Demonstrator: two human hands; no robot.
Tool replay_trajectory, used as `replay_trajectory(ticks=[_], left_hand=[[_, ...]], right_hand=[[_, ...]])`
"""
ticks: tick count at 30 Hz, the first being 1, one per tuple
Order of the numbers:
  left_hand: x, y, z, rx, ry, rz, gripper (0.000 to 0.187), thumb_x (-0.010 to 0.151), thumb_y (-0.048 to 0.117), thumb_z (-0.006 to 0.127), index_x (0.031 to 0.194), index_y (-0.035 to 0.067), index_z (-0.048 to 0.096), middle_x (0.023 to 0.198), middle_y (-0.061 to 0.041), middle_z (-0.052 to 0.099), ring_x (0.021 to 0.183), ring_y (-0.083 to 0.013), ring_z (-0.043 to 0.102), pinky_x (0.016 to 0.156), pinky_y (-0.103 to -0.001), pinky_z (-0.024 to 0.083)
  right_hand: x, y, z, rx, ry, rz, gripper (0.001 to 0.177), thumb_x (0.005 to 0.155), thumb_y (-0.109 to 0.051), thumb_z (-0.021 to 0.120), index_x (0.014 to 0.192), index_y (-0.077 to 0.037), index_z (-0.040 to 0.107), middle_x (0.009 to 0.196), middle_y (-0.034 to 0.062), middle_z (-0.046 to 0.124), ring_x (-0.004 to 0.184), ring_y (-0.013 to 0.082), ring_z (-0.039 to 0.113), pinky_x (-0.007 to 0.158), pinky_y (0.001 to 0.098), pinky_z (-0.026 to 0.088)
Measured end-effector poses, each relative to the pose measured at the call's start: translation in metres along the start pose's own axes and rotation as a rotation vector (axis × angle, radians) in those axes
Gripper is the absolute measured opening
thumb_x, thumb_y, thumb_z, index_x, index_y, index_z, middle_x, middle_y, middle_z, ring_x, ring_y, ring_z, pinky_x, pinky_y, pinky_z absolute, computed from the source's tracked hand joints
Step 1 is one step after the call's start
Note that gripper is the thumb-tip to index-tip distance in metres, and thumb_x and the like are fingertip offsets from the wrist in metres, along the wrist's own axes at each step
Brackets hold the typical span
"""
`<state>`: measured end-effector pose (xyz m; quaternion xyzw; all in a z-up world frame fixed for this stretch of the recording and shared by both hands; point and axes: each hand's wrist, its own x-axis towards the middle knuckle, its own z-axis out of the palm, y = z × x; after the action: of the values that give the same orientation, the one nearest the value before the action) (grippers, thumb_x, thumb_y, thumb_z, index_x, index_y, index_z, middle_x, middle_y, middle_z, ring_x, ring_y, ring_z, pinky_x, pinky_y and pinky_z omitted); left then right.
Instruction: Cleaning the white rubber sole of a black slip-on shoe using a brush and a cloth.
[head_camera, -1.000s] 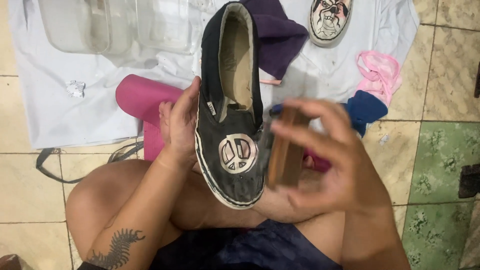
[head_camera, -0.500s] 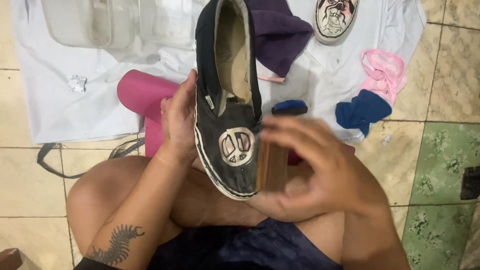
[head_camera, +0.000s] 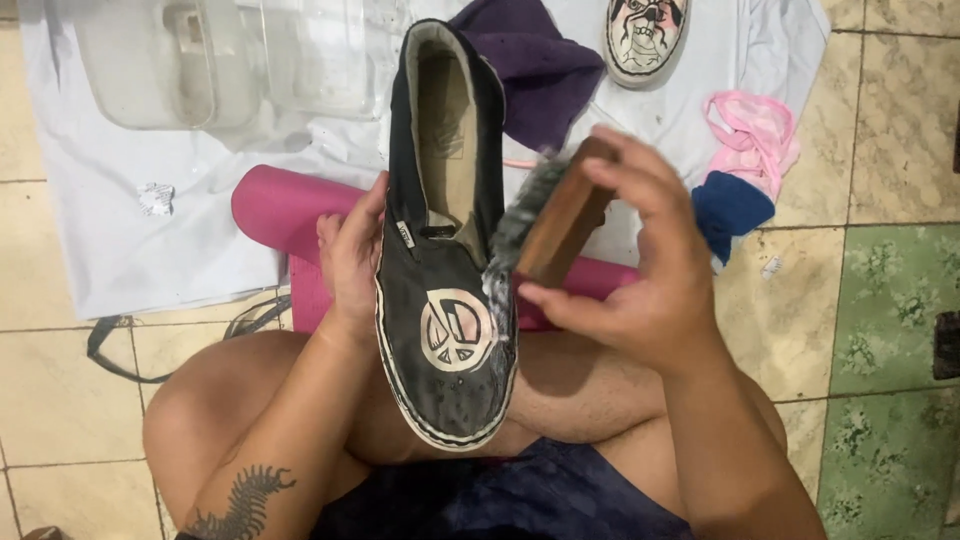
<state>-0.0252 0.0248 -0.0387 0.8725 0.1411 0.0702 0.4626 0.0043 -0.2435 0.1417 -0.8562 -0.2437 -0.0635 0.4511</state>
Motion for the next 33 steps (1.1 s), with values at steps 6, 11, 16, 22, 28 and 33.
replay_trajectory(ticks=[6, 11, 16, 22, 28, 33], left_hand=[[0.000, -0.006, -0.001, 0.020, -0.031, 0.035, 0.047, 0.102, 0.039, 0.059, 0.149, 0.034, 0.056, 0.096, 0.008, 0.050, 0.102, -0.0207, 0.043, 0.105, -0.033, 0.029], [0.011, 0.010, 0.014, -0.676, 0.150, -0.467, 0.017, 0.092, 0.009, 0.072, 0.108, 0.010, 0.078, 0.083, 0.008, 0.034, 0.081, -0.0012, 0.048, 0.095, -0.011, 0.049], [0.000, 0.000, -0.005, -0.033, -0.038, -0.033, 0.050, 0.100, 0.033, 0.062, 0.149, 0.036, 0.054, 0.097, 0.004, 0.036, 0.108, -0.0218, 0.043, 0.107, -0.031, 0.030], [0.001, -0.009, -0.001, -0.045, -0.041, 0.035, 0.055, 0.096, 0.055, 0.060, 0.148, 0.037, 0.055, 0.092, 0.005, 0.027, 0.100, -0.0198, 0.041, 0.102, -0.032, 0.033], [0.009, 0.032, -0.006, -0.115, -0.036, -0.010, 0.051, 0.099, 0.020, 0.062, 0.149, 0.027, 0.056, 0.102, 0.003, 0.050, 0.109, -0.0216, 0.046, 0.106, -0.032, 0.032], [0.022, 0.095, -0.017, -0.587, 0.241, -0.811, 0.036, 0.081, 0.035, 0.083, 0.068, 0.024, 0.051, 0.079, 0.008, 0.035, 0.076, -0.0024, 0.046, 0.085, -0.019, 0.050]], right_hand=[[-0.001, -0.018, -0.016, 0.222, -0.332, -0.008, 0.089, 0.067, -0.026, 0.093, 0.142, -0.012, 0.046, 0.150, 0.0202, 0.049, 0.144, 0.0344, 0.052, 0.124, 0.0471, 0.049], [-0.001, 0.002, -0.003, 0.023, -0.043, -0.018, 0.088, 0.078, -0.029, 0.089, 0.147, -0.013, 0.037, 0.153, 0.0223, 0.042, 0.145, 0.0387, 0.046, 0.124, 0.0525, 0.047], [0.000, -0.010, -0.014, 0.298, -0.190, -0.038, 0.079, 0.080, -0.027, 0.080, 0.145, -0.012, 0.040, 0.153, 0.0205, 0.044, 0.148, 0.0403, 0.047, 0.133, 0.0600, 0.046], [-0.001, 0.000, -0.005, -0.013, -0.064, -0.004, 0.088, 0.079, -0.032, 0.089, 0.148, -0.013, 0.037, 0.156, 0.0223, 0.042, 0.148, 0.0405, 0.045, 0.129, 0.0596, 0.044], [-0.003, -0.020, -0.018, 0.416, -0.412, -0.058, 0.092, 0.069, -0.037, 0.092, 0.146, -0.017, 0.046, 0.155, 0.0144, 0.049, 0.146, 0.0354, 0.055, 0.126, 0.0552, 0.047], [-0.002, -0.008, -0.012, -0.108, -0.162, -0.008, 0.091, 0.073, -0.029, 0.095, 0.144, -0.007, 0.044, 0.152, 0.0234, 0.042, 0.146, 0.0386, 0.046, 0.129, 0.0555, 0.041]])
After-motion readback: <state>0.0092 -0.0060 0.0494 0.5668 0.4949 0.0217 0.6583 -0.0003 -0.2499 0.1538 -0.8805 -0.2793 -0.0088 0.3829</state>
